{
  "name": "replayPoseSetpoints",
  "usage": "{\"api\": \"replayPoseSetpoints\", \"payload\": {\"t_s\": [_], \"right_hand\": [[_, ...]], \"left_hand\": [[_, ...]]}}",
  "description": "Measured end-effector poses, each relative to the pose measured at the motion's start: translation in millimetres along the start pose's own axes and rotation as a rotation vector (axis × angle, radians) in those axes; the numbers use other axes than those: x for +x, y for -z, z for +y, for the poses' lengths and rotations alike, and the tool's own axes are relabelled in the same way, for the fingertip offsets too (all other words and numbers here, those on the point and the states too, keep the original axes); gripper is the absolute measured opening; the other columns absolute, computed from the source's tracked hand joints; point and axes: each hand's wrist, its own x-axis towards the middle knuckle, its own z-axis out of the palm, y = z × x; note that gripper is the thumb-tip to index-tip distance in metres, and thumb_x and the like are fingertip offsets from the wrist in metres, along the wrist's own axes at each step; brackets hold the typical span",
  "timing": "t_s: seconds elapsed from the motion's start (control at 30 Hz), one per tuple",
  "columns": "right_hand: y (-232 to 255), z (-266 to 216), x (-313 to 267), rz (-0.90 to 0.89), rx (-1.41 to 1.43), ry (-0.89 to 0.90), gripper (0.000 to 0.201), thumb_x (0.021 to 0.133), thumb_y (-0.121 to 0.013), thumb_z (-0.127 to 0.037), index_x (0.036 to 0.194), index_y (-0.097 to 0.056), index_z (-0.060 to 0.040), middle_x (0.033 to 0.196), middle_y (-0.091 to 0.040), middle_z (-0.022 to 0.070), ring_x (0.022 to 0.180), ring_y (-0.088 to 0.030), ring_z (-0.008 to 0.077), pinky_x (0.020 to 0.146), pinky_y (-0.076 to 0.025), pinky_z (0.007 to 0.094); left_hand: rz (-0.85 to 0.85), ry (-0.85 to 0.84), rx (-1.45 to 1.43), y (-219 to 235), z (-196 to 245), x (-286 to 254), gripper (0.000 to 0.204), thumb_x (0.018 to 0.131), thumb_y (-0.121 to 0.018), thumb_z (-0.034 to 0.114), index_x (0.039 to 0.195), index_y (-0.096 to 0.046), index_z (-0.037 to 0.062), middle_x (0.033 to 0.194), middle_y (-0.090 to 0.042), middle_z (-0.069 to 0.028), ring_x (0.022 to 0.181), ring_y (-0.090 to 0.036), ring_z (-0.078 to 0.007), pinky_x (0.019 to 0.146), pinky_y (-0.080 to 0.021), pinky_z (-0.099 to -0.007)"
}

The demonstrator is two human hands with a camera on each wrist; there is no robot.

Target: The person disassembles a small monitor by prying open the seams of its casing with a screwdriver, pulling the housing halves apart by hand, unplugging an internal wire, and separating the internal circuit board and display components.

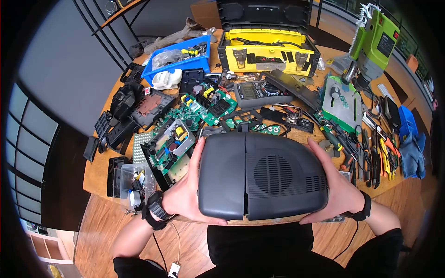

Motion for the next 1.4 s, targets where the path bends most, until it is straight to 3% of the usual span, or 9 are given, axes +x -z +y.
{"api": "replayPoseSetpoints", "payload": {"t_s": [0.07, 0.2, 0.33, 0.6, 0.7, 0.93, 1.13, 1.2, 1.4], "right_hand": [[-2, 1, -1, 0.025, -0.007, 0.022, 0.134, 0.056, -0.094, -0.031, 0.155, -0.01, -0.001, 0.15, -0.032, 0.0259, 0.138, -0.038, 0.0381, 0.114, -0.03, 0.0429], [4, 0, -2, 0.038, 0.036, -0.015, 0.125, 0.055, -0.092, -0.026, 0.154, -0.02, -0.0012, 0.147, -0.039, 0.0224, 0.136, -0.042, 0.0335, 0.113, -0.031, 0.0396], [10, -4, -4, 0.021, 0.061, -0.018, 0.12, 0.056, -0.092, -0.024, 0.153, -0.025, -0.0027, 0.145, -0.043, 0.0192, 0.135, -0.044, 0.029, 0.112, -0.032, 0.0364], [20, 2, 8, -0.004, 0.13, -0.002, 0.117, 0.054, -0.089, -0.016, 0.153, -0.028, -0.0031, 0.146, -0.045, 0.0163, 0.134, -0.046, 0.0249, 0.112, -0.031, 0.0342], [23, 6, 12, 0.0, 0.166, -0.009, 0.116, 0.053, -0.089, -0.015, 0.152, -0.029, -0.0032, 0.145, -0.046, 0.0156, 0.133, -0.047, 0.0249, 0.112, -0.031, 0.034], [27, 7, 16, 0.015, 0.171, -0.042, 0.114, 0.052, -0.088, -0.015, 0.151, -0.032, -0.0038, 0.144, -0.048, 0.0138, 0.132, -0.047, 0.0234, 0.112, -0.031, 0.0329], [29, 24, 25, 0.052, 0.347, -0.064, 0.111, 0.054, -0.086, -0.015, 0.151, -0.034, -0.0037, 0.144, -0.048, 0.0121, 0.133, -0.045, 0.0222, 0.113, -0.028, 0.032], [30, 22, 28, 0.056, 0.385, -0.073, 0.11, 0.055, -0.085, -0.016, 0.151, -0.034, -0.0036, 0.144, -0.047, 0.0121, 0.133, -0.045, 0.0219, 0.114, -0.027, 0.0318], [30, 21, 26, 0.034, 0.408, -0.079, 0.11, 0.056, -0.086, -0.017, 0.151, -0.033, -0.0033, 0.146, -0.046, 0.012, 0.134, -0.044, 0.0214, 0.114, -0.026, 0.0317]], "left_hand": [[0.034, 0.008, -0.013, 0, -3, -1, 0.158, 0.051, -0.096, 0.036, 0.15, 0.021, -0.0015, 0.155, -0.021, -0.0289, 0.145, -0.026, -0.0392, 0.119, -0.019, -0.0477], [0.128, 0.035, -0.109, -5, 4, 1, 0.148, 0.05, -0.094, 0.031, 0.154, 0.006, -0.0035, 0.154, -0.026, -0.0268, 0.144, -0.03, -0.0361, 0.118, -0.022, -0.0443], [0.083, 0.091, -0.047, 0, 16, 3, 0.157, 0.044, -0.096, 0.031, 0.153, 0.011, -0.0017, 0.155, -0.023, -0.0247, 0.144, -0.031, -0.0334, 0.118, -0.024, -0.044], [0.135, 0.195, -0.2, 1, 26, 15, 0.149, 0.046, -0.092, 0.034, 0.155, 0.002, -0.0004, 0.156, -0.024, -0.0211, 0.144, -0.03, -0.0306, 0.118, -0.023, -0.0415], [0.12, 0.131, -0.194, 5, 23, 17, 0.142, 0.052, -0.091, 0.021, 0.156, 0.004, 0.0039, 0.155, -0.029, -0.0224, 0.143, -0.033, -0.031, 0.118, -0.025, -0.041], [0.113, 0.118, -0.188, 8, 17, 19, 0.142, 0.051, -0.091, 0.019, 0.156, 0.004, 0.0036, 0.155, -0.029, -0.0221, 0.143, -0.034, -0.0304, 0.117, -0.025, -0.0404], [0.109, 0.109, -0.187, 1, -1, 21, 0.147, 0.053, -0.094, 0.021, 0.156, 0.011, 0.0045, 0.16, -0.015, -0.0231, 0.148, -0.022, -0.0291, 0.119, -0.018, -0.0398], [0.141, 0.036, -0.45, -12, -8, 24, 0.15, 0.054, -0.095, 0.024, 0.155, 0.014, 0.0049, 0.161, -0.009, -0.0232, 0.149, -0.017, -0.0285, 0.12, -0.014, -0.04], [0.164, 0.15, -0.344, -2, -8, 23, 0.152, 0.049, -0.092, 0.035, 0.155, 0.012, 0.0035, 0.161, -0.013, -0.0178, 0.148, -0.021, -0.0269, 0.12, -0.015, -0.0414]]}}
